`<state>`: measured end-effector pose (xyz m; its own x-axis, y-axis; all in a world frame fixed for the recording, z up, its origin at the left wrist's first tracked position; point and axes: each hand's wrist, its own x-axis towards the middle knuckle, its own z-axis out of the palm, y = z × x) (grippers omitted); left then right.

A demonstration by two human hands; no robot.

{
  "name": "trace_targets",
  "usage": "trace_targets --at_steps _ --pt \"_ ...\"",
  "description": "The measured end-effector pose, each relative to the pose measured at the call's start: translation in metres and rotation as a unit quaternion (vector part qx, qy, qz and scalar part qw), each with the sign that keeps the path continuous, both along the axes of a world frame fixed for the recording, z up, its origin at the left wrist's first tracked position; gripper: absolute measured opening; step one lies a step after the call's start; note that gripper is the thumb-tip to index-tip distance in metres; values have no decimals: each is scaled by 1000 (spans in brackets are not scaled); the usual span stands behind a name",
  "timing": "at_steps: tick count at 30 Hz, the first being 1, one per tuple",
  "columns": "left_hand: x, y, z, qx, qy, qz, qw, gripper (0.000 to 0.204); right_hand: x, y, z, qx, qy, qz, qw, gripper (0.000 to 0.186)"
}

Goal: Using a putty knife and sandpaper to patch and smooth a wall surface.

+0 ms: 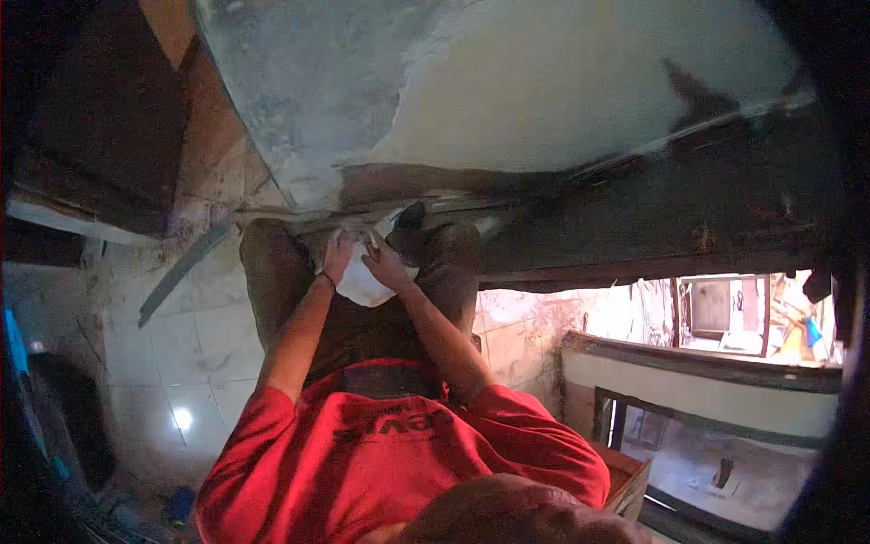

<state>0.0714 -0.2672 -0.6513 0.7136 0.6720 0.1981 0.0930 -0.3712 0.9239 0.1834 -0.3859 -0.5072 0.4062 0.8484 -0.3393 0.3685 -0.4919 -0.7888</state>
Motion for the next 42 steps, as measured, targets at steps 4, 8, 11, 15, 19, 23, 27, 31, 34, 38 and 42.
trace_targets --at_steps 4,8,11,15,19,23,27,31,34,38,42 --pt "8 -4 44 -412 -27 152 898 45 1 4 -2 117 -47 -11 992 65" --pt "4 0 126 -297 -50 50 952 47 20 12 34 115 -100 -35 988 51" --pt "10 0 167 -447 -56 138 882 46 45 31 106 258 -131 -35 956 39" --pt "18 -4 183 -413 -82 105 901 46 74 59 217 226 -248 18 942 34" --pt "17 -4 184 -354 -39 78 931 54 88 78 276 215 -334 39 917 33" --pt "17 -4 187 -350 6 113 930 56 92 86 299 221 -363 39 904 29" --pt "20 -9 180 -375 -63 118 917 54 92 88 314 161 -369 45 914 30" --pt "23 -10 160 -343 -53 109 931 47 93 90 321 166 -386 57 906 30" --pt "25 -9 143 -344 -35 129 929 42 94 91 324 135 -393 54 908 29" --pt "24 -6 132 -291 -10 97 952 43 94 91 327 149 -397 55 904 29" --pt "19 -12 144 -318 -47 56 945 45 95 91 332 147 -413 56 897 29"
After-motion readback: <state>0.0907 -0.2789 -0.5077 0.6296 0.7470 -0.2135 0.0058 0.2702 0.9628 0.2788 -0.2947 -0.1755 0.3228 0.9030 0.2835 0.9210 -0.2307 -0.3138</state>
